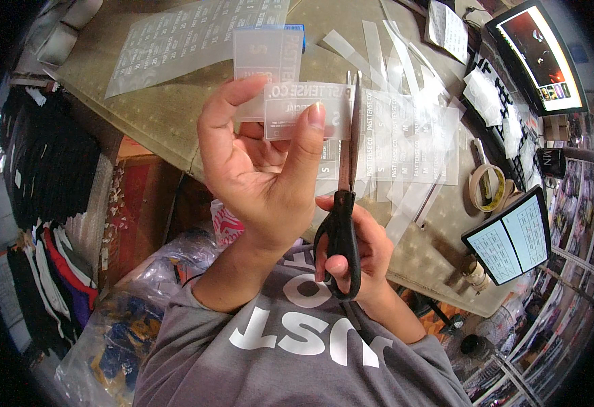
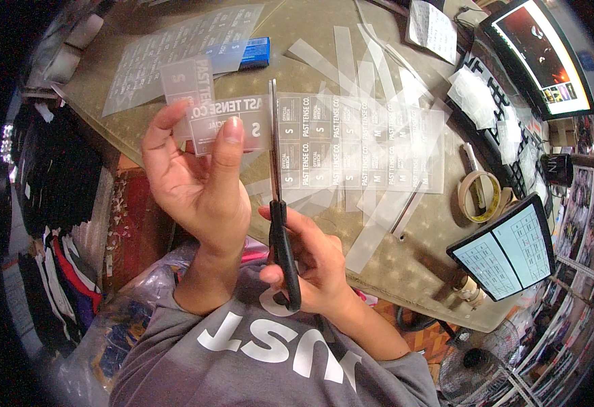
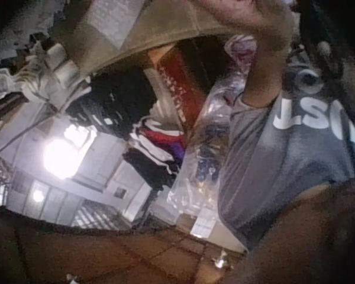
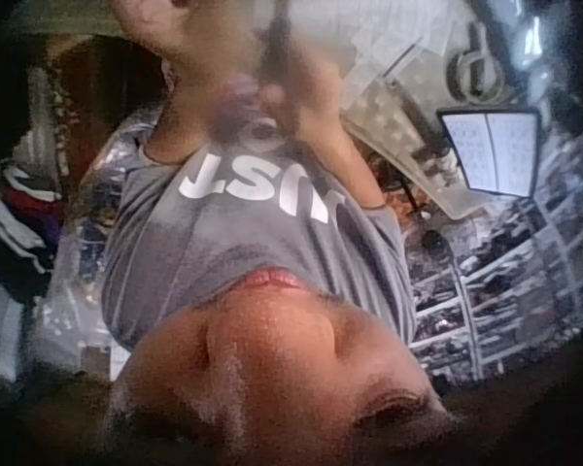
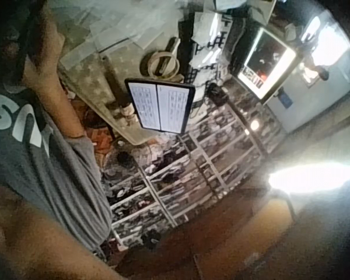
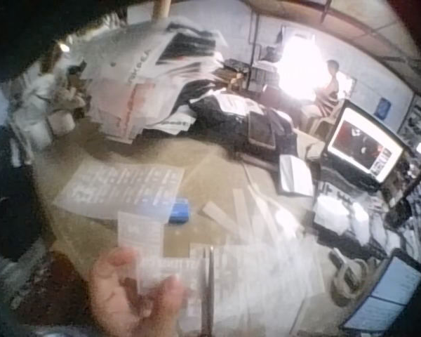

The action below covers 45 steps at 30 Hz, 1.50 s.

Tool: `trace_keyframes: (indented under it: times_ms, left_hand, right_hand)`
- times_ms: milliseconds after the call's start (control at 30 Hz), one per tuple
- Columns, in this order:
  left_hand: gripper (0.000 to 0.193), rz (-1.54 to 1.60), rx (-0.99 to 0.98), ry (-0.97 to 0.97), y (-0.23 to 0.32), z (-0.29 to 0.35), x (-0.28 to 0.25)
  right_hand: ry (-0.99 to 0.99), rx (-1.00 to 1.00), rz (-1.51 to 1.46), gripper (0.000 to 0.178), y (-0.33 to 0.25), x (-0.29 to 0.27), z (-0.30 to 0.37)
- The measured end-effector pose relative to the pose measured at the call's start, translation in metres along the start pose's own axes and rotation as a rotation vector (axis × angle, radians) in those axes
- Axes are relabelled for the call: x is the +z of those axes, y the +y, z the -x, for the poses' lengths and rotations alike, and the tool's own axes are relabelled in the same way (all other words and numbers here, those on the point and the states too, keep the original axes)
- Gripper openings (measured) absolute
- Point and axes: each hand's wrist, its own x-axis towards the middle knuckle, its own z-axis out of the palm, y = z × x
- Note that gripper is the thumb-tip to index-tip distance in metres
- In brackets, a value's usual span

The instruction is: The person uses scissors to cut individual labels from a transparent sheet. They repeatedly pick up the sheet, cut out one label at a time, and place the cut pieces on the table. The process continues throughout the clip with consistent hand movements and tool use.

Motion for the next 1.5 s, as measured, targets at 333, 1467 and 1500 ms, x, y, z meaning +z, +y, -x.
trace_keyframes:
  times_ms: [333, 1467, 1500]
  left_hand:
    - [0.047, -0.026, -0.051, 0.030, -0.002, 0.002, 0.000]
    - [0.038, -0.062, -0.365, -0.166, 0.005, -0.016, -0.052]
    - [0.036, -0.047, -0.370, -0.184, 0.003, -0.014, -0.048]
  right_hand:
    - [0.025, 0.015, -0.003, 0.066, 0.001, 0.004, 0.001]
    - [0.123, 0.191, 0.110, 0.078, -0.011, -0.031, 0.017]
    - [0.131, 0.202, 0.117, 0.079, -0.012, -0.031, 0.019]
